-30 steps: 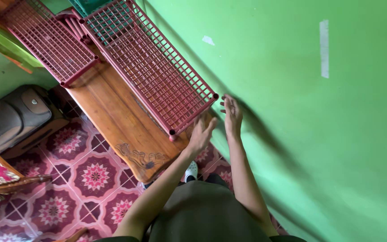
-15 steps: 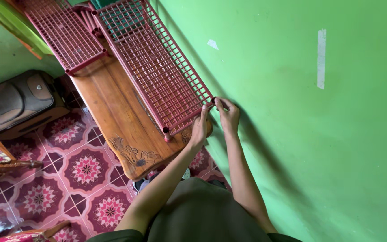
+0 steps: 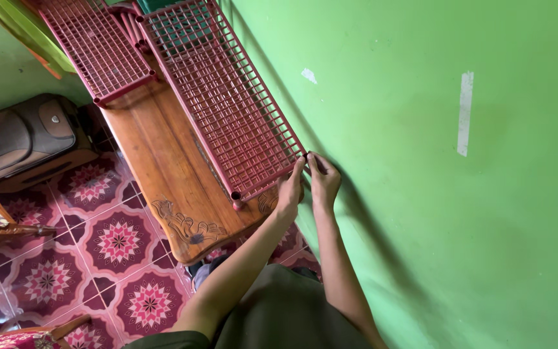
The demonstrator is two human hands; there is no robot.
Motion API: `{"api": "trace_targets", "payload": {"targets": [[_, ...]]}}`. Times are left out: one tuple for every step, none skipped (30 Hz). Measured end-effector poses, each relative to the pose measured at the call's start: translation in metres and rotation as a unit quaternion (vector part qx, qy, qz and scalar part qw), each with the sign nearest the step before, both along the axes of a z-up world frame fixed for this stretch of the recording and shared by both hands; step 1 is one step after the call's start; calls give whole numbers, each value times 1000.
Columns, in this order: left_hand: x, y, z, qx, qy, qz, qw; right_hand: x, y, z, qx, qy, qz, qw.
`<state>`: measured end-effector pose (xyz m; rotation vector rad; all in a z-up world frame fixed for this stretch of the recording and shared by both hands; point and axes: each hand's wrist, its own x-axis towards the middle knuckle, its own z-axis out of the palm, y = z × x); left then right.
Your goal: The person assembles a pink plastic grid shelf by inserting short pink tubes into the grid corners on a wooden table. The person repeatedly picks up tubes, aligns them with the grid holes, and presses them in to form legs, then lifts and repositions the grid to continue assembly.
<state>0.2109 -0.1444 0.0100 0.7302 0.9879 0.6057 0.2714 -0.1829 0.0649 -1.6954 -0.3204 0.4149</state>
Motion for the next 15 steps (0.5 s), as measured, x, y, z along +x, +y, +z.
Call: {"api": "trace_targets", "payload": {"targets": [[0, 1, 4, -19, -9, 7, 1000, -1, -1, 1, -24, -41, -4, 999], [0, 2, 8, -22, 3, -2, 1000, -1, -1, 2, -48, -81, -8, 996], [-2, 4, 11, -26, 16, -11, 999, -1, -1, 3, -71, -122, -11, 990], [-3, 6, 13, -29, 28, -20, 999, 0, -1, 4, -67, -47, -10, 997], [-3, 8, 15, -12, 24, -13, 1000, 2, -1, 4, -62, 29, -9, 998], [-4, 8, 16, 4, 21, -6, 1000, 5, 0, 4, -57, 105, -6, 993], [-4, 9, 15, 20, 18, 1, 1000, 8, 1, 3, -42, 130, 5, 991], [-5, 9, 14, 32, 15, -1, 999, 12, -1, 1, -28, 157, 15, 987], [-5, 8, 13, 43, 12, -2, 999, 14, -2, -1, -14, 184, 26, 983], [-1, 10, 13, 57, 7, -3, 998, 17, 1, -3, -17, 176, 26, 984], [4, 11, 14, 78, -7, 18, 997, 20, 2, -5, -19, 168, 27, 985], [6, 10, 15, 100, -18, 37, 994, 20, 5, -8, -22, 162, 26, 986], [8, 11, 17, 122, -29, 55, 991, 21, 8, -10, -18, 160, 17, 987], [6, 9, 18, 110, -27, 53, 992, 20, 7, -13, -19, 160, 9, 987], [2, 8, 19, 98, -25, 50, 994, 17, 5, -16, -20, 160, 0, 987]]}}
